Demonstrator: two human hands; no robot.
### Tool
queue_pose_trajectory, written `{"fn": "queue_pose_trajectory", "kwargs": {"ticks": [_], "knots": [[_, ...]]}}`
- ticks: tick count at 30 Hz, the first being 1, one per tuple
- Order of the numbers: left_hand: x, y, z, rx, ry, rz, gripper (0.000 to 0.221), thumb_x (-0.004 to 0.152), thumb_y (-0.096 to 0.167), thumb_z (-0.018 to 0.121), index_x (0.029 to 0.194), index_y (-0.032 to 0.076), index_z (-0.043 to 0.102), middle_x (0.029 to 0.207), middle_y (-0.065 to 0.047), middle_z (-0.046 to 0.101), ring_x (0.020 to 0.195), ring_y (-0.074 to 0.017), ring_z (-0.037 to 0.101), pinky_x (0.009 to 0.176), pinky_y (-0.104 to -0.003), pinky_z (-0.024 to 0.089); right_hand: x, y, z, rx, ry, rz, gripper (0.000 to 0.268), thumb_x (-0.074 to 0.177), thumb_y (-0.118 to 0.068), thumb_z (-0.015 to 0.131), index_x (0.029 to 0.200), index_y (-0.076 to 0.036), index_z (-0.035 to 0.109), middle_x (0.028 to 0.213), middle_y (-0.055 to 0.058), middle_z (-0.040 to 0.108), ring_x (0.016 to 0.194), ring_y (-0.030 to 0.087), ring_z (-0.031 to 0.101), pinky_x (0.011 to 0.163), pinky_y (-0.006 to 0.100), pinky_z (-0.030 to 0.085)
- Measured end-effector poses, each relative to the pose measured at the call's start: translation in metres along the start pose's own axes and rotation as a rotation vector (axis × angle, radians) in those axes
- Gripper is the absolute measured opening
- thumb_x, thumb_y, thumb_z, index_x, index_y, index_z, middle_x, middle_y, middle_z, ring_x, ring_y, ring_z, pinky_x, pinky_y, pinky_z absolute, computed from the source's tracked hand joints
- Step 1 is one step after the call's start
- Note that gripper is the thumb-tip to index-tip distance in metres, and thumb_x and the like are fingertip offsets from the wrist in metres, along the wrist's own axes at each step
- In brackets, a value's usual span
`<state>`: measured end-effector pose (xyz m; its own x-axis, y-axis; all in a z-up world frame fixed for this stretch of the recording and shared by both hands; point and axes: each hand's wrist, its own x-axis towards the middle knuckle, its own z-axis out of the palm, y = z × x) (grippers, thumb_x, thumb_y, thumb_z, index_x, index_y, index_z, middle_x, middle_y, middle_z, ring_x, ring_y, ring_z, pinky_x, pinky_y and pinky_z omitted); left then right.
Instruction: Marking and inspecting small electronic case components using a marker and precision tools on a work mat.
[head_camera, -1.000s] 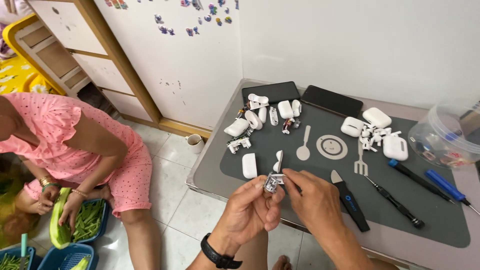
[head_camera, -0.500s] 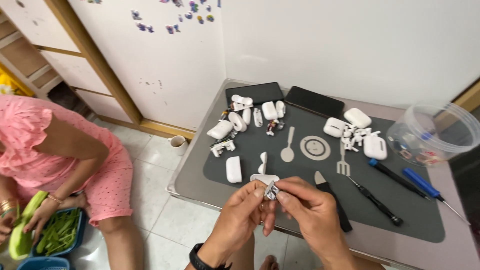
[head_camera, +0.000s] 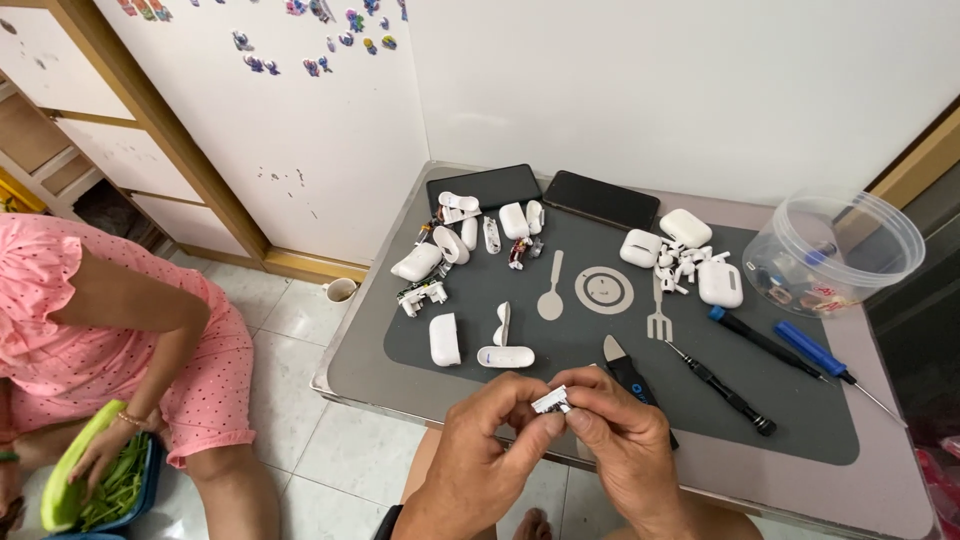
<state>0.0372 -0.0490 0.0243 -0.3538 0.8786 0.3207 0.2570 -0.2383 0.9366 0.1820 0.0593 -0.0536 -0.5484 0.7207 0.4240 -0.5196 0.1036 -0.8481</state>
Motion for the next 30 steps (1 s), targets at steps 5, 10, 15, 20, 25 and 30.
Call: {"fn": "queue_pose_trajectory", "kwargs": {"ticks": [5,10,15,20,25,30], "knots": [[0.002,0.004,0.006,-0.024,0.038,0.052,0.015,0.08,0.0,0.076,0.095,0.003,0.076,0.077,-0.005,0.069,0.065,-0.0113,0.06,0.057,-0.025,0.051,-0.004,0.0,-0.003,-0.014,0.028,-0.006,0.025,0.09,0.004,0.068,0.112,-0.005,0.077,0.124,0.023,0.069,0.103,0.022,0.063,0.086,0.034,0.054],[0.004,0.005,0.007,-0.062,0.041,0.059,0.015,0.081,0.003,0.077,0.096,0.002,0.08,0.078,-0.006,0.073,0.066,-0.012,0.06,0.058,-0.026,0.05,-0.006,-0.001,-0.004,-0.004,0.026,-0.002,0.027,0.092,0.004,0.064,0.117,-0.003,0.074,0.126,0.021,0.069,0.104,0.022,0.068,0.092,0.036,0.059],[0.005,-0.006,0.004,-0.306,-0.004,-0.284,0.012,0.088,0.0,0.071,0.094,-0.005,0.08,0.075,-0.01,0.077,0.063,-0.0116,0.064,0.056,-0.023,0.051,-0.008,-0.01,0.003,-0.02,0.079,0.009,0.024,0.09,0.01,0.064,0.112,0.011,0.072,0.112,0.019,0.072,0.082,0.023,0.066,0.073,0.033,0.06],[0.005,-0.019,0.001,-0.559,0.01,-0.524,0.017,0.094,0.002,0.069,0.088,-0.012,0.077,0.068,-0.015,0.07,0.052,-0.0149,0.059,0.046,-0.026,0.047,-0.008,-0.018,0.005,-0.009,0.069,0.063,0.023,0.091,0.01,0.061,0.11,0.015,0.073,0.105,0.021,0.073,0.08,0.024,0.066,0.07,0.033,0.059],[0.004,-0.017,0.002,-0.652,-0.005,-0.494,0.019,0.093,0.003,0.069,0.1,-0.012,0.077,0.071,-0.017,0.072,0.06,-0.0166,0.064,0.053,-0.027,0.053,-0.009,-0.019,0.007,0.036,0.085,0.108,0.023,0.092,0.009,0.06,0.11,0.015,0.073,0.103,0.022,0.071,0.078,0.023,0.064,0.067,0.034,0.057],[0.001,-0.029,0.006,-0.741,0.012,-0.451,0.027,0.092,-0.004,0.068,0.118,-0.011,0.072,0.079,-0.02,0.074,0.062,-0.0191,0.068,0.054,-0.027,0.058,-0.008,-0.026,0.011,0.05,0.129,0.128,0.021,0.091,0.011,0.061,0.107,0.016,0.074,0.095,0.022,0.071,0.073,0.023,0.064,0.062,0.033,0.058]]}}
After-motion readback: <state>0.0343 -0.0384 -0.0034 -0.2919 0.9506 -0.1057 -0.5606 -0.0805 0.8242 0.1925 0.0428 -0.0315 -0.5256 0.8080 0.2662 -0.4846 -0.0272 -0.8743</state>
